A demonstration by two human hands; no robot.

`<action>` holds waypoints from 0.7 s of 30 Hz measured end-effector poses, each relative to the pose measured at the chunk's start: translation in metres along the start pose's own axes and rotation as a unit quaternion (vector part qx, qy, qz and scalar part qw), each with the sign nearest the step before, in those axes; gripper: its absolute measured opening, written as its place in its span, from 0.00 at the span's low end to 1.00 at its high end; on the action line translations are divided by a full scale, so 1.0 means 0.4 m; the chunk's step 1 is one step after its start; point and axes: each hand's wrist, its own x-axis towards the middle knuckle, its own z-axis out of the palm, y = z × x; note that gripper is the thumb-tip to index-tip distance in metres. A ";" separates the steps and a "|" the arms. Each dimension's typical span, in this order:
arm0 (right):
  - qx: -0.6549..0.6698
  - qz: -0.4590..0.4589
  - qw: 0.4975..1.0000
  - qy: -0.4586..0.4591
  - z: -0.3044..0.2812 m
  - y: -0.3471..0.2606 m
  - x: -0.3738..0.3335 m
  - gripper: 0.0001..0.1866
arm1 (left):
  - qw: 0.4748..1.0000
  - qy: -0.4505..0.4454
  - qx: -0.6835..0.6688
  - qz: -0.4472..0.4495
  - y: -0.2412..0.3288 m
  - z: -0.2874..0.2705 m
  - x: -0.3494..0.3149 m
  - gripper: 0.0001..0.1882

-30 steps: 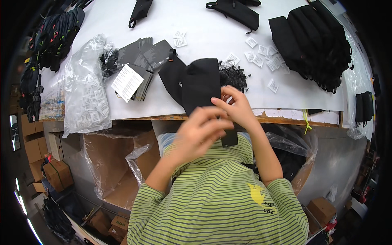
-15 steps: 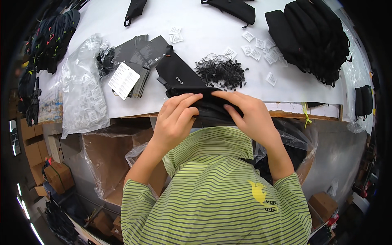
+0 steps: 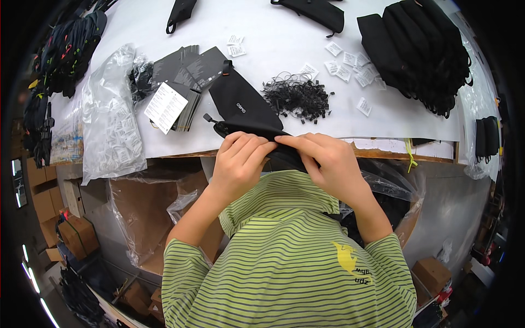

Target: Packing pouches with instructional cards, silica gel packets, and small components at a workbench.

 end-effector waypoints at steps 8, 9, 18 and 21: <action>0.181 0.143 0.973 -0.008 0.004 0.017 -0.013 0.16 | 0.999 0.009 -0.015 -0.044 -0.002 0.015 -0.007 0.14; 0.215 0.169 0.962 -0.024 -0.002 0.014 -0.013 0.17 | 0.999 0.010 -0.015 -0.045 0.000 0.013 -0.009 0.15; 0.117 0.155 0.980 -0.033 0.014 0.093 -0.101 0.34 | 0.961 -0.020 -0.160 -0.223 0.022 -0.033 -0.035 0.08; 0.292 0.235 0.921 -0.107 0.006 0.118 -0.103 0.12 | 0.907 -0.098 -0.244 -0.328 0.040 -0.057 -0.060 0.09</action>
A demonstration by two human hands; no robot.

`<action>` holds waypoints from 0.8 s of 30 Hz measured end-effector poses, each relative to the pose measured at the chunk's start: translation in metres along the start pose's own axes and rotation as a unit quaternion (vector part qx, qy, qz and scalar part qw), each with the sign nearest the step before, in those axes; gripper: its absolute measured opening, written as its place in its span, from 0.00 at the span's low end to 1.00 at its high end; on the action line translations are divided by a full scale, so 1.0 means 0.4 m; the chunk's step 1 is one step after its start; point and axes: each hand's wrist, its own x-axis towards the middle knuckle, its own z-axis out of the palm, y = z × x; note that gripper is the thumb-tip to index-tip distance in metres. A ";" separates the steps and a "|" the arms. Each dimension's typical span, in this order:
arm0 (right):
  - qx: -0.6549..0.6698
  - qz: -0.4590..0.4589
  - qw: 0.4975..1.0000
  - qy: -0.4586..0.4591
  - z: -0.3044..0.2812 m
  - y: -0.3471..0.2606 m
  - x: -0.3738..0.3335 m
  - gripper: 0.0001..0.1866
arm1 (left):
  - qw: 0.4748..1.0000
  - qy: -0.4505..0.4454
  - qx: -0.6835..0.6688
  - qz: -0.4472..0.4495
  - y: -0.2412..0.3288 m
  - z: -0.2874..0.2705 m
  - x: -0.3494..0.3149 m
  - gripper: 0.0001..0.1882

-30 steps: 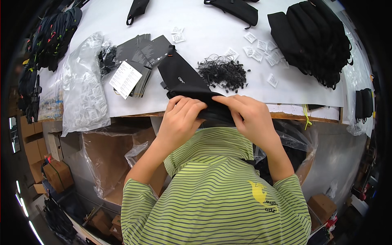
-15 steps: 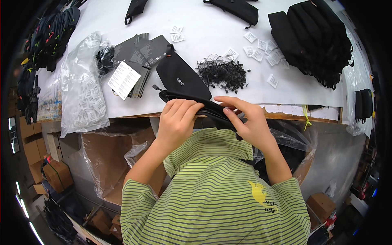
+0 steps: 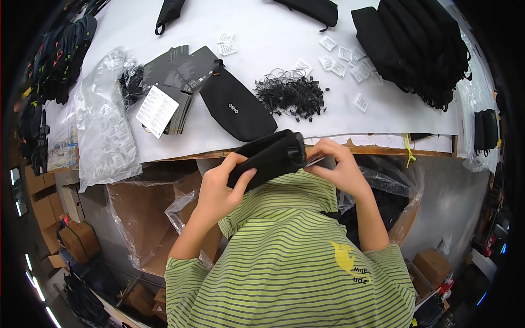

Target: Packing pouches with instructional cards, silica gel packets, and small components at a workbench.

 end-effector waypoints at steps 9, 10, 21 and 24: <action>0.465 0.079 0.881 0.027 -0.102 0.070 -0.014 0.17 | 0.873 -0.397 -0.248 -0.133 -0.048 -0.043 -0.023 0.15; 0.426 0.082 0.901 0.009 -0.127 0.064 -0.024 0.20 | 0.875 -0.420 -0.218 -0.105 -0.035 -0.041 -0.012 0.16; 0.461 -0.006 0.819 0.341 -0.122 0.076 -0.020 0.06 | 0.846 -0.520 -0.073 0.090 0.003 -0.001 0.034 0.17; 0.722 0.048 0.653 0.226 -0.032 0.066 0.005 0.13 | 0.842 -0.531 -0.043 0.080 0.013 0.006 0.045 0.16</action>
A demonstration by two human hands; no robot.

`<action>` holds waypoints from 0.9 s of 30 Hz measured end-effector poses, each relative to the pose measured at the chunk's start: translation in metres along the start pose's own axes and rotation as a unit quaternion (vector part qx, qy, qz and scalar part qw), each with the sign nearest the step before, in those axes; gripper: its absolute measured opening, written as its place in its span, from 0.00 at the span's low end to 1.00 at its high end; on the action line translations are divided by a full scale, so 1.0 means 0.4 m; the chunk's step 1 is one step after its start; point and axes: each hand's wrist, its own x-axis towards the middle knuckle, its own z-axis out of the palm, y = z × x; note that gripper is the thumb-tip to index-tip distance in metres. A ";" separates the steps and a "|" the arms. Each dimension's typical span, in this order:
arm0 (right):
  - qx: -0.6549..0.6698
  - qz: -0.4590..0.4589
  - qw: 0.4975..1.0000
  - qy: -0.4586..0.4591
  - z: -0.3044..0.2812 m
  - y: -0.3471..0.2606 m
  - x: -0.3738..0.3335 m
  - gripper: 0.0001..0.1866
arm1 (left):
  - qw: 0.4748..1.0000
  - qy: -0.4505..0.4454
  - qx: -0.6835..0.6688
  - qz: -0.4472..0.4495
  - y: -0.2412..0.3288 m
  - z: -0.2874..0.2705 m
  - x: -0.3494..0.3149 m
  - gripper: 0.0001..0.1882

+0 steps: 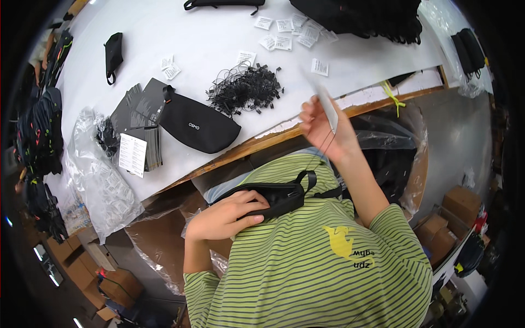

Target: Packing pouches with instructional cards, silica gel packets, and small components at a workbench.

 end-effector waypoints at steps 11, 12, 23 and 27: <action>-0.176 0.032 0.981 0.075 0.005 0.082 -0.066 0.20 | 0.999 0.032 -0.008 -0.010 0.003 0.005 0.017 0.15; -0.176 0.033 0.981 0.074 0.004 0.082 -0.066 0.20 | 0.999 0.032 -0.008 -0.012 0.007 0.005 0.017 0.15; -0.479 -0.394 0.781 0.075 -0.036 -0.042 -0.028 0.17 | 0.957 0.226 0.111 -0.140 0.060 0.004 -0.001 0.09; -0.657 -0.330 0.677 -0.044 0.066 -0.070 -0.127 0.13 | 0.951 0.210 0.218 -0.067 0.071 0.007 0.041 0.11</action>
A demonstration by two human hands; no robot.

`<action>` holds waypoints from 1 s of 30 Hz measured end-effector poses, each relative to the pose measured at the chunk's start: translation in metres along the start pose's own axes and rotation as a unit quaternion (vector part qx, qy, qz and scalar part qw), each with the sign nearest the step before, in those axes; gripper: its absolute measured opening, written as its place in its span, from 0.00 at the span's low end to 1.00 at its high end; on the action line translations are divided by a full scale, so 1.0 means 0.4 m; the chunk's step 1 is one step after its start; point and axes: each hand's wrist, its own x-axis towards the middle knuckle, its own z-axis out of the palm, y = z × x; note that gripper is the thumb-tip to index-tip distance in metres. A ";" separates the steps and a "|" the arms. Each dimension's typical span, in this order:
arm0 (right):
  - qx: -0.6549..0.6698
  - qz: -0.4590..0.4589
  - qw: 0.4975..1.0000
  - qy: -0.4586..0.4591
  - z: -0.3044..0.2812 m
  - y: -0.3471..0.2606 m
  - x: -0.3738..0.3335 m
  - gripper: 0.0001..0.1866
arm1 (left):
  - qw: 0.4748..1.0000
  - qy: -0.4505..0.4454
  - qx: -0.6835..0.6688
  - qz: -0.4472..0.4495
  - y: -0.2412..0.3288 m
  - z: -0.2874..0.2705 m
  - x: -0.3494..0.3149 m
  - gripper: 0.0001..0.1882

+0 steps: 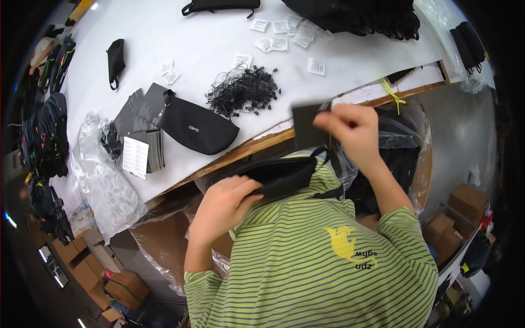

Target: Packing pouches with instructional cards, silica gel packets, and small components at a workbench.

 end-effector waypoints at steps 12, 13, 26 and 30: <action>-0.152 -0.060 0.925 -0.344 -0.010 0.003 -0.097 0.18 | 0.953 -0.291 -0.075 0.023 0.010 -0.042 0.177 0.11; -0.156 -0.063 0.923 -0.346 -0.019 0.009 -0.105 0.18 | 0.946 -0.291 -0.133 0.047 -0.014 -0.051 0.211 0.14; -0.149 0.000 0.958 -0.244 -0.059 0.002 -0.121 0.12 | 0.910 0.332 0.193 0.153 -0.221 -0.015 0.697 0.09; -0.225 -0.082 0.955 -0.174 -0.079 -0.021 -0.077 0.08 | 0.935 0.336 0.045 0.103 -0.127 -0.067 0.619 0.07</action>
